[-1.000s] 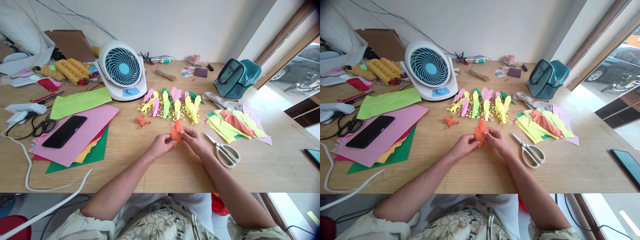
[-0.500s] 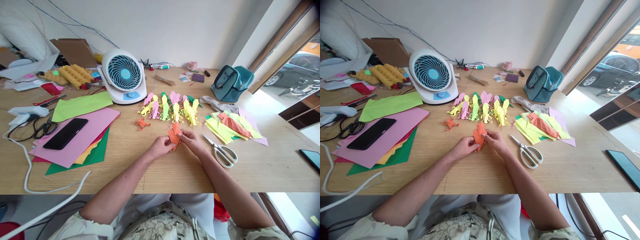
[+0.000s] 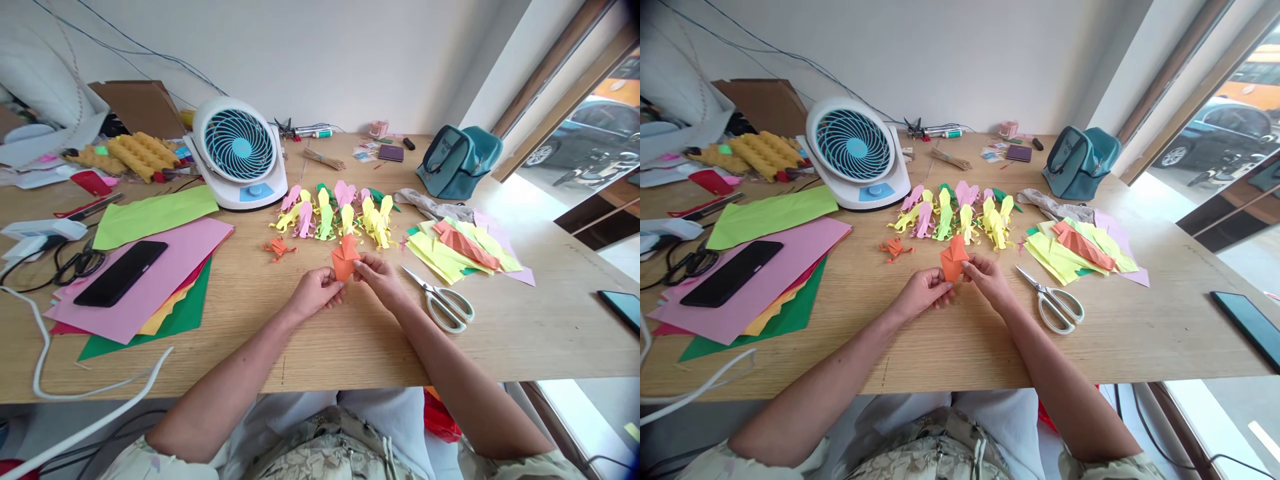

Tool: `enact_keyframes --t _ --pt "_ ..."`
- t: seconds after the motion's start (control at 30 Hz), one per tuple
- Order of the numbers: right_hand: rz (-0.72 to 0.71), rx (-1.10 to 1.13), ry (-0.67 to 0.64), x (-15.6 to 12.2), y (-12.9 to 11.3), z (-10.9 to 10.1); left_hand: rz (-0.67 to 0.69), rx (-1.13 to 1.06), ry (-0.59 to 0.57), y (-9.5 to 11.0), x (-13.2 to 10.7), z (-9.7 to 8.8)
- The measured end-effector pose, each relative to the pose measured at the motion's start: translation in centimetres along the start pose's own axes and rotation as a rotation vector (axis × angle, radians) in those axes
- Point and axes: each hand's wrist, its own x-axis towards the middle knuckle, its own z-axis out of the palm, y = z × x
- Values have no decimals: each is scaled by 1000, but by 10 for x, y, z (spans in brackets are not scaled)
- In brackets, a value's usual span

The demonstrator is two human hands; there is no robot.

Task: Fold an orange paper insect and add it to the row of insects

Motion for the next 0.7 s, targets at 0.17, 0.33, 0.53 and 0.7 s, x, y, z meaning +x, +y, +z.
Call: enact_keyframes --t 0.17,0.33,0.53,0.7 --pt "-29 79 23 -1 -3 2 13 10 52 1 0 -3" --pt "-10 27 -17 0 2 4 29 -4 3 1 -1 0" --pt "75 49 -15 1 6 3 64 -7 17 0 -1 1" --pt "68 83 36 1 5 5 82 64 61 1 -2 1"
